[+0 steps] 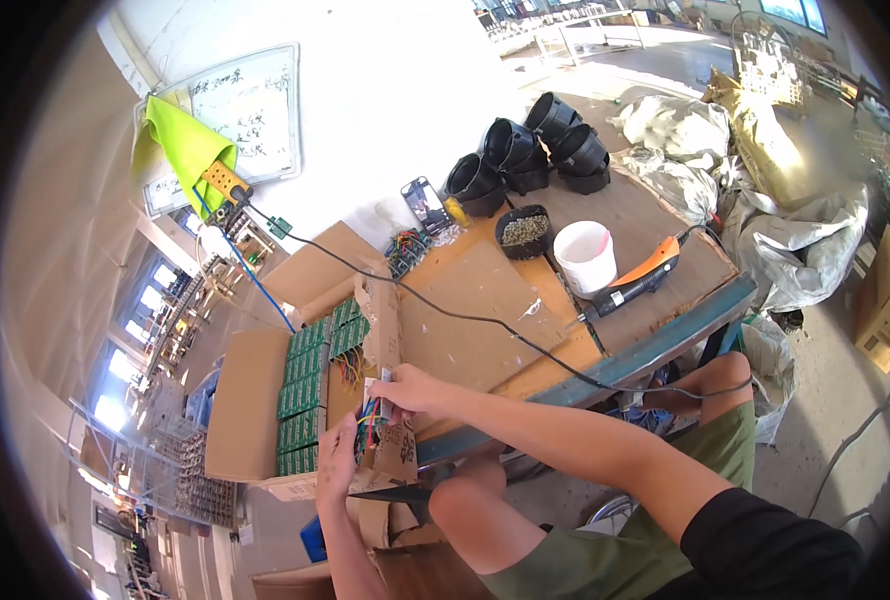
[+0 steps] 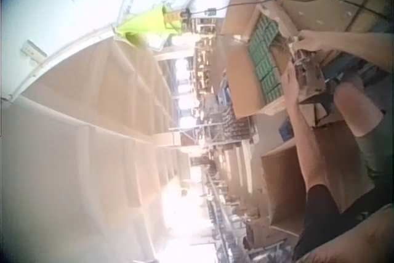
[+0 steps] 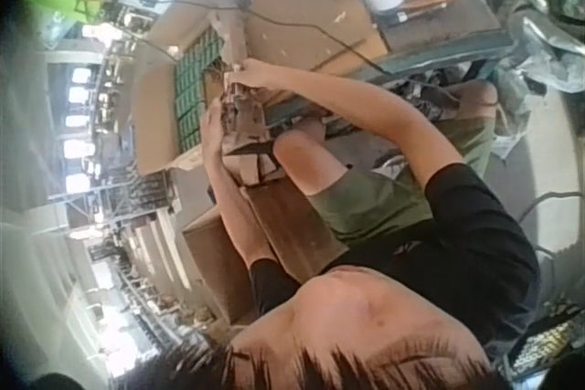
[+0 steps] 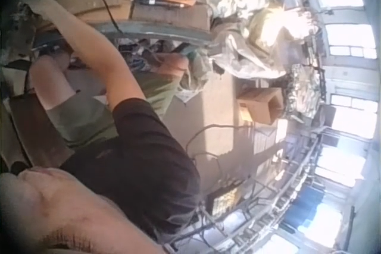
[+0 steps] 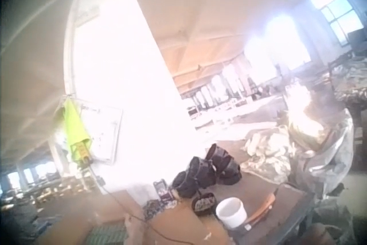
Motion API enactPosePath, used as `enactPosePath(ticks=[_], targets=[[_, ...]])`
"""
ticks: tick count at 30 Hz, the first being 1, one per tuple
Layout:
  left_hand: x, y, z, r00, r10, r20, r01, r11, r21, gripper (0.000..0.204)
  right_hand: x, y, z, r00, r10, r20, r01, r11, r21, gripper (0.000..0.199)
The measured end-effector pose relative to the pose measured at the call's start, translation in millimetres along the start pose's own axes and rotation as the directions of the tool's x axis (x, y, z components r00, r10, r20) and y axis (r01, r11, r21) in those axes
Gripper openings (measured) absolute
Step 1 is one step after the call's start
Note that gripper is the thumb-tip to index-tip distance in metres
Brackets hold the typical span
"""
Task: The person assembles electronic components by connecting wires to a circuit board, applying a white paste from a container onto the board with a pink spatula, and securing the board into a round black plastic housing using a power screwdriver.
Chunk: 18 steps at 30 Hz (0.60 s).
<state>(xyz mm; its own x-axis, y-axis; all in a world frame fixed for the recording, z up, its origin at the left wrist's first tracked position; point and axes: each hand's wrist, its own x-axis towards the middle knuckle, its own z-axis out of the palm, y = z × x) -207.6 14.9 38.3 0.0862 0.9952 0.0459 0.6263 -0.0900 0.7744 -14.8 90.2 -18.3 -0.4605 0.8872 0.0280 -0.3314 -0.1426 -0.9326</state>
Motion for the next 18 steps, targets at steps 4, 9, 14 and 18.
enactPosePath(ticks=[4, 9, 14, 18], targets=[[-5, -9, -4, 0.997, -0.048, -0.053, 0.050, 0.998, 0.038, 0.054, -15, 3, -1, 0.990, -0.137, 0.018, 0.130, 0.971, 0.200, 0.028], [-26, 30, -1, 0.758, 0.458, -0.465, -0.373, 0.889, 0.266, 0.045, -95, -44, -33, 0.900, -0.434, -0.040, 0.433, 0.901, -0.030, 0.030], [-49, 122, 99, 0.853, 0.518, -0.071, -0.511, 0.855, 0.093, 0.091, -159, -81, -65, 0.846, -0.524, -0.095, 0.322, 0.646, -0.692, 0.033], [-20, 140, 151, 0.905, 0.341, 0.255, -0.321, 0.940, -0.119, 0.053, -185, -96, -95, 0.732, -0.681, -0.019, 0.216, 0.259, -0.941, 0.032]])
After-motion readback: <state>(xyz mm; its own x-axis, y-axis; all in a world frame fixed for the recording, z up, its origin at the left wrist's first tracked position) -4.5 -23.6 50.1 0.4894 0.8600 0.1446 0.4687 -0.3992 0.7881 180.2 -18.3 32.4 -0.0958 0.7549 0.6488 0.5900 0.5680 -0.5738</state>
